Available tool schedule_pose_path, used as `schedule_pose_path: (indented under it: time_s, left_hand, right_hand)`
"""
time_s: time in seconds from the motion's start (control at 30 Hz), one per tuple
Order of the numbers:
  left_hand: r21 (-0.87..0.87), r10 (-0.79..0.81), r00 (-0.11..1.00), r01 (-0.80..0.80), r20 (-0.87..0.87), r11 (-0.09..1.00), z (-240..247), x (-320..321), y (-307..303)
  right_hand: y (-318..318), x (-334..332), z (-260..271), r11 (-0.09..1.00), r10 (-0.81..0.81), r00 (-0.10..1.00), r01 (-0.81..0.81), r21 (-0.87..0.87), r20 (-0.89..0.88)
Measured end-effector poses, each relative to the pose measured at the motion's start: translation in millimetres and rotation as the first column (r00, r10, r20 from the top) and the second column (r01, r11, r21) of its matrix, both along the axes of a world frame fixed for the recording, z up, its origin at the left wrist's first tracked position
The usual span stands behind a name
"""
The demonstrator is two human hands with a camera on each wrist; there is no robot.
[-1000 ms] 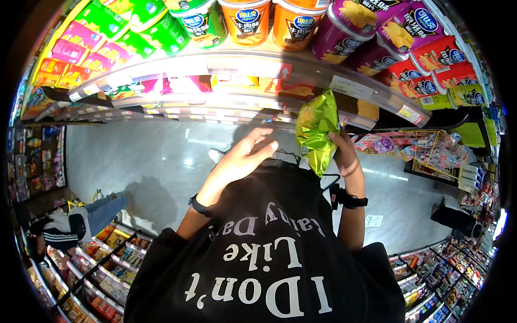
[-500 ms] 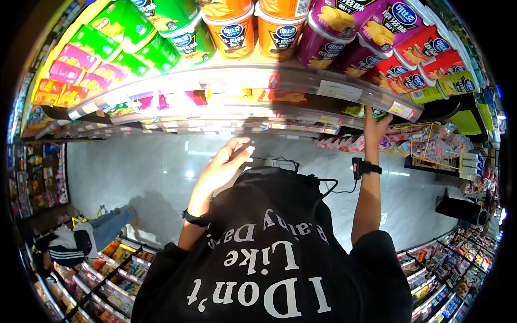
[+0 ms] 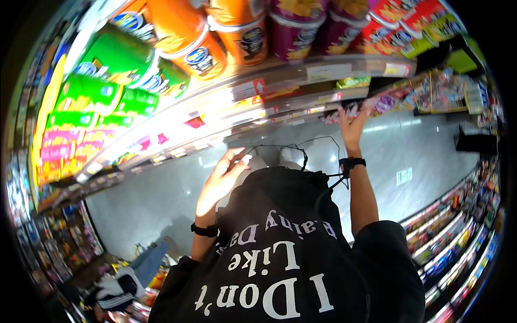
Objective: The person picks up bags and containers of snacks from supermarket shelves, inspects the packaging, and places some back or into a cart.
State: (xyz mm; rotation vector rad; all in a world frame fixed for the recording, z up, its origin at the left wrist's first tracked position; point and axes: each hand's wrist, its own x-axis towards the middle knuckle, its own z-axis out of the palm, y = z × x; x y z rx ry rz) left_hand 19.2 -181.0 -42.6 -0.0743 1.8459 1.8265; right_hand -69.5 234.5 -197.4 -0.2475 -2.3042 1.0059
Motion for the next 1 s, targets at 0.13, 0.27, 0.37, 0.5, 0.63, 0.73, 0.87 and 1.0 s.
schedule_pose_path:
  time_s: [0.13, 0.27, 0.37, 0.5, 0.63, 0.73, 0.87, 1.0]
  left_hand:
    - [-0.054, -0.187, 0.980, 0.191, 0.066, 0.980, -3.2, -34.2, -7.6]
    - [-0.108, -0.484, 0.871, 0.491, 0.083, 0.864, 3.8, -69.7, 2.1]
    - [-0.063, -0.668, 0.736, 0.676, 0.113, 0.734, -3.4, -86.2, 17.9]
    - [-0.065, -0.713, 0.661, 0.742, 0.234, 0.667, -17.5, -83.6, 49.7]
    - [-0.061, -0.801, 0.550, 0.831, 0.236, 0.552, -23.0, -55.6, 94.6]
    - [-0.078, -0.861, 0.473, 0.881, 0.187, 0.467, -6.5, -3.3, 136.3]
    - [-0.093, -0.953, 0.286, 0.956, 0.099, 0.278, 10.7, 83.1, 186.9]
    - [-0.100, -0.983, 0.172, 0.981, 0.068, 0.165, 16.3, 179.6, 224.5]
  right_hand:
    - [-20.5, 157.5, -95.5, 0.992, -0.109, 0.819, 0.128, 0.006, 0.563]
    - [-83.9, 369.6, -160.6, 0.917, -0.012, 0.274, 0.386, -0.098, 0.962]
    - [-181.4, 497.6, -127.8, 0.628, -0.012, 0.328, 0.738, -0.247, 0.945]
    - [-319.5, 573.9, -84.8, 0.054, -0.088, 0.140, 0.989, -0.135, 0.986]
    - [-441.1, 605.0, -108.1, -0.022, -0.300, 0.250, 0.963, -0.269, 0.920]
    - [-509.0, 623.0, -159.2, -0.076, -0.366, 0.320, 0.926, -0.370, 0.874]
    - [-531.1, 635.2, -161.1, -0.285, -0.314, 0.318, 0.867, -0.409, 0.894]
    - [-527.5, 673.0, -164.7, -0.347, -0.376, 0.336, 0.813, -0.468, 0.863]
